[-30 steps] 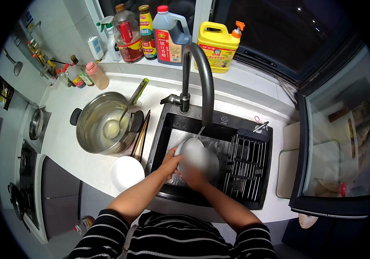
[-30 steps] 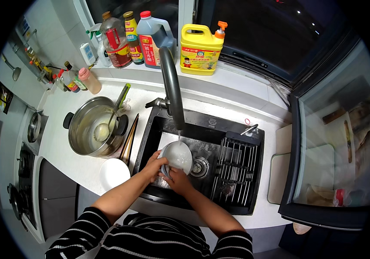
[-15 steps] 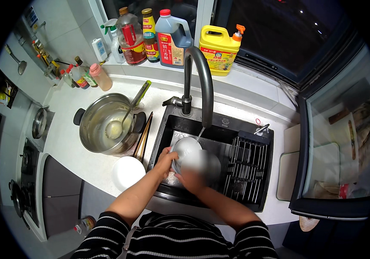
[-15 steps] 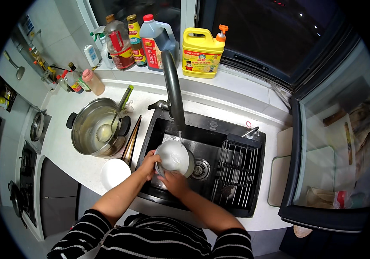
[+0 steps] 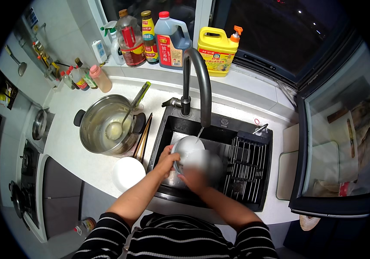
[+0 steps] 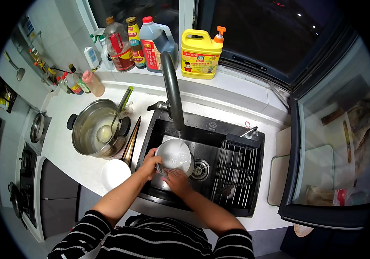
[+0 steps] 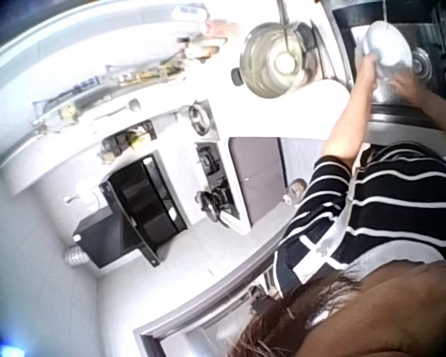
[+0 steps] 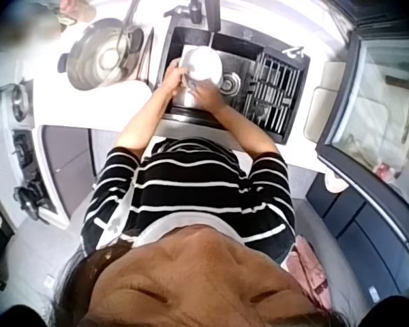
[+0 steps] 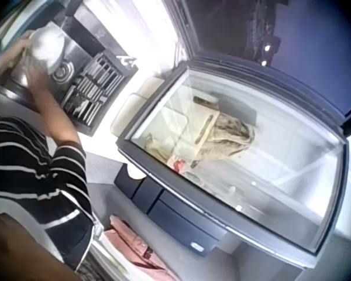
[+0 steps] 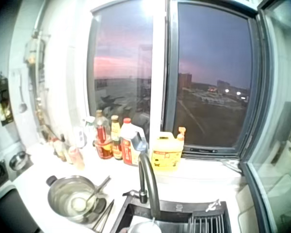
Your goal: The person uses chopsticks to scrape food from a bowl into a trash bin, carries the bowl to a sink, and washes the bowl with a sponge.
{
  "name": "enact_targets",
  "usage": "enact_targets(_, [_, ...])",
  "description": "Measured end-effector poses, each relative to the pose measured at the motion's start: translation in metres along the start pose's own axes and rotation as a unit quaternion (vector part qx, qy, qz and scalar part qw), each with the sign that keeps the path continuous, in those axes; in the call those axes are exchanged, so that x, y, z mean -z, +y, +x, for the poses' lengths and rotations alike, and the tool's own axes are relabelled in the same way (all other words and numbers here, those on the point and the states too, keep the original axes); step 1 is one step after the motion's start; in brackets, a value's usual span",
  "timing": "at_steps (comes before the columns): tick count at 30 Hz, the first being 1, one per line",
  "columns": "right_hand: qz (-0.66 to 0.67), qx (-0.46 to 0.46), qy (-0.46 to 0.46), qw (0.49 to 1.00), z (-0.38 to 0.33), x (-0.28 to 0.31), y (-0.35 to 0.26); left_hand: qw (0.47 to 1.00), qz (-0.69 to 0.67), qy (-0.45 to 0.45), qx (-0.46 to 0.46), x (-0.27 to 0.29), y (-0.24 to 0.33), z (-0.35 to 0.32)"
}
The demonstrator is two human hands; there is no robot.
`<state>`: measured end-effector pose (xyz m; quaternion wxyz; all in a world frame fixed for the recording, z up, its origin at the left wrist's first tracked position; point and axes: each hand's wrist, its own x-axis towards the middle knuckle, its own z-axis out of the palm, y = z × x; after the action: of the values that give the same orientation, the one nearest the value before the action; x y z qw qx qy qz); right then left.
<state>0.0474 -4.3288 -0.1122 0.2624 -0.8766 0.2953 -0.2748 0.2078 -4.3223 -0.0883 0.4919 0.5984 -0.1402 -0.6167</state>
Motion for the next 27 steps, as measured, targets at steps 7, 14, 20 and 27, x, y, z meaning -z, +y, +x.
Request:
enact_targets(7, [-0.157, 0.129, -0.066, 0.977, -0.020, 0.003, 0.060, 0.997, 0.030, -0.025, 0.062, 0.014, -0.001, 0.007])
enact_targets(14, [0.040, -0.124, -0.095, 0.987, 0.002, 0.003, -0.018, 1.000, 0.012, 0.013, 0.024, 0.005, -0.011, 0.003])
enact_targets(20, [-0.151, 0.218, -0.076, 0.961, 0.006, 0.053, 0.044, 0.989, -0.047, -0.122, 0.071, 0.028, 0.011, 0.028])
enact_targets(27, [0.092, -0.119, -0.169, 0.974, 0.049, 0.100, -0.004, 0.954, -0.149, -0.181, 0.187, 0.014, 0.030, 0.025])
